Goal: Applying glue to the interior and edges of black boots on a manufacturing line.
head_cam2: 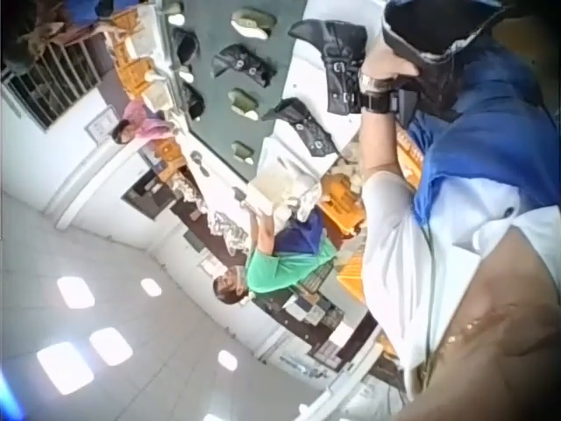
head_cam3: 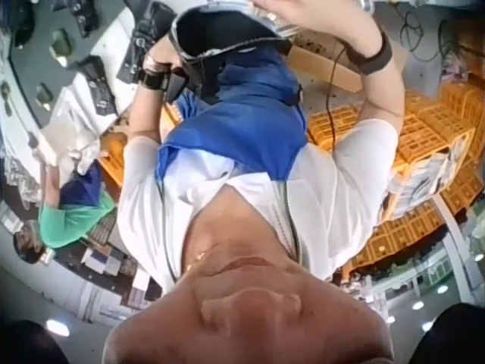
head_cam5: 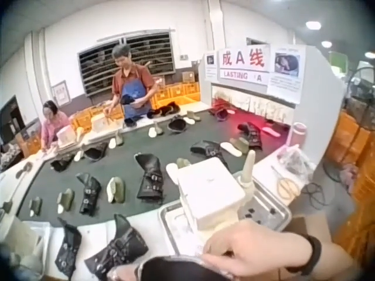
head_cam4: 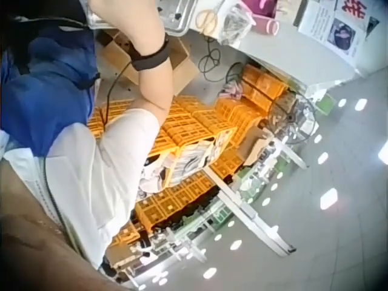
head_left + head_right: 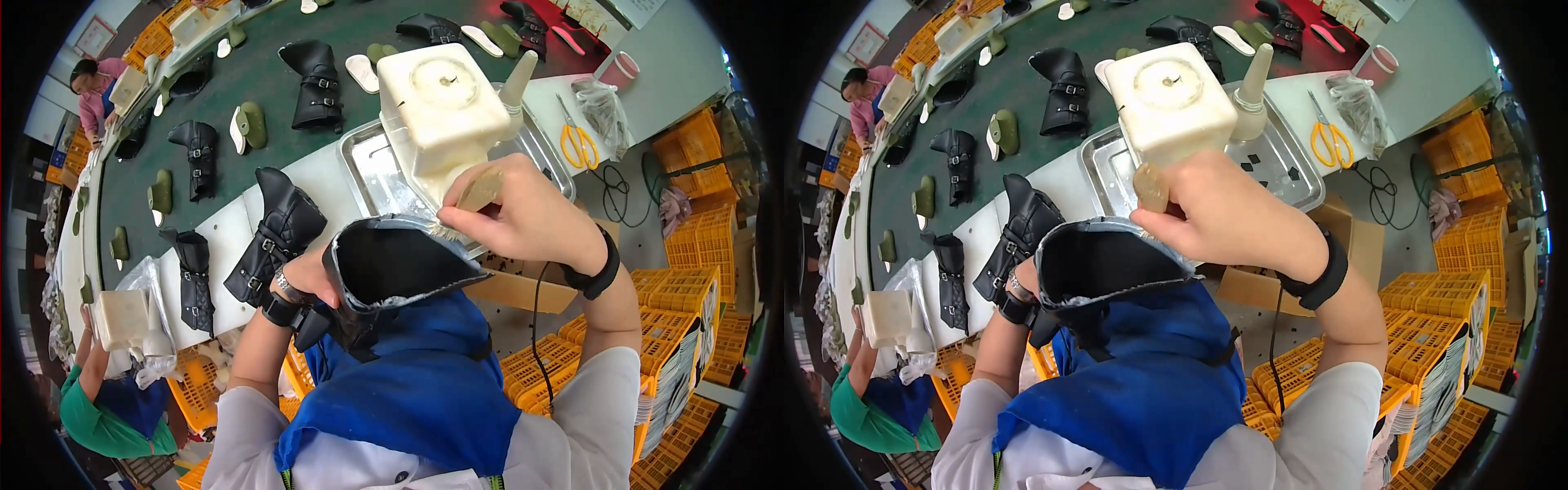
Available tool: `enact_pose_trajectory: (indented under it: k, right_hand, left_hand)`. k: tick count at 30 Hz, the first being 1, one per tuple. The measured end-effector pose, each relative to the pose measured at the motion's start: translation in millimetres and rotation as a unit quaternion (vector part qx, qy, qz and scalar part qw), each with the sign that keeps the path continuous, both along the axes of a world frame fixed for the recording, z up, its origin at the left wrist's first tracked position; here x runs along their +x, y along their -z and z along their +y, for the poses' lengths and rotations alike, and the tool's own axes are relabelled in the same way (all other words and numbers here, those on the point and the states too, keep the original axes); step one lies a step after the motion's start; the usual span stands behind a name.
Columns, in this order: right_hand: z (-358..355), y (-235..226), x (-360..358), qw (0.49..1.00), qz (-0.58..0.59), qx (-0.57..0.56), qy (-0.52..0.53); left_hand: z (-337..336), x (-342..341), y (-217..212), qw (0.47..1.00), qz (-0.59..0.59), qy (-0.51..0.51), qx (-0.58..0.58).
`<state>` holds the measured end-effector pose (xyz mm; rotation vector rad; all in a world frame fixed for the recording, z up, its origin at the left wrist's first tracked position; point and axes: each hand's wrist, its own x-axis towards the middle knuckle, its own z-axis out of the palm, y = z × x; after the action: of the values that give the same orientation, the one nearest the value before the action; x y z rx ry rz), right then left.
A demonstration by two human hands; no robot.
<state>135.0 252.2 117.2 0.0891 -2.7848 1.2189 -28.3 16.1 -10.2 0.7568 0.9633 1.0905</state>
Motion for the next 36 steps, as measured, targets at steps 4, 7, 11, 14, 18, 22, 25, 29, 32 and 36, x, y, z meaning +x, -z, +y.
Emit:
enact_pose_trajectory:
  k: [4, 7, 11, 14, 18, 22, 25, 29, 32, 36]
  right_hand:
    - [5.2, -6.4, 4.1, 0.99, 0.087, -0.088, 0.068]
    - [20.0, -0.1, 12.4, 0.951, 0.164, -0.179, 0.189]
    - [45.5, 17.6, 30.2, 0.934, 0.118, -0.182, 0.285]
    - [47.4, 52.1, 36.5, 0.945, 0.085, -0.138, 0.284]
    - [49.1, 90.7, 32.0, 0.956, 0.01, -0.108, 0.273]
    - [44.1, 106.8, 14.6, 0.97, 0.061, -0.008, 0.236]
    - [37.3, 107.2, 4.6, 0.979, -0.004, 0.08, 0.186]
    - [30.8, 99.0, -1.3, 0.971, -0.082, 0.077, 0.211]
    - [32.6, 95.6, 3.1, 0.972, -0.087, 0.072, 0.208]
    - [39.6, 95.3, 22.7, 0.969, -0.025, 0.052, 0.24]
  left_hand:
    - [6.9, 0.7, -24.9, 0.992, 0.1, 0.025, 0.077]
    - [-0.2, 6.6, -45.2, 0.95, 0.267, 0.006, 0.16]
    - [-20.8, 15.4, -67.2, 0.928, 0.335, -0.112, 0.121]
    - [-43.6, 16.0, -79.3, 0.839, 0.497, -0.197, 0.099]
    - [-74.1, 16.0, -96.7, 0.802, 0.479, -0.354, 0.044]
    - [-113.7, 9.6, -102.6, 0.722, 0.505, -0.473, 0.024]
    - [-147.8, 6.1, -94.9, 0.689, 0.476, -0.547, 0.009]
    - [-191.1, -11.7, -95.8, 0.693, 0.307, -0.648, 0.073]
    - [-224.8, -30.6, -96.7, 0.689, 0.074, -0.714, 0.102]
    - [-281.0, -71.5, -100.2, 0.702, 0.036, -0.705, 0.094]
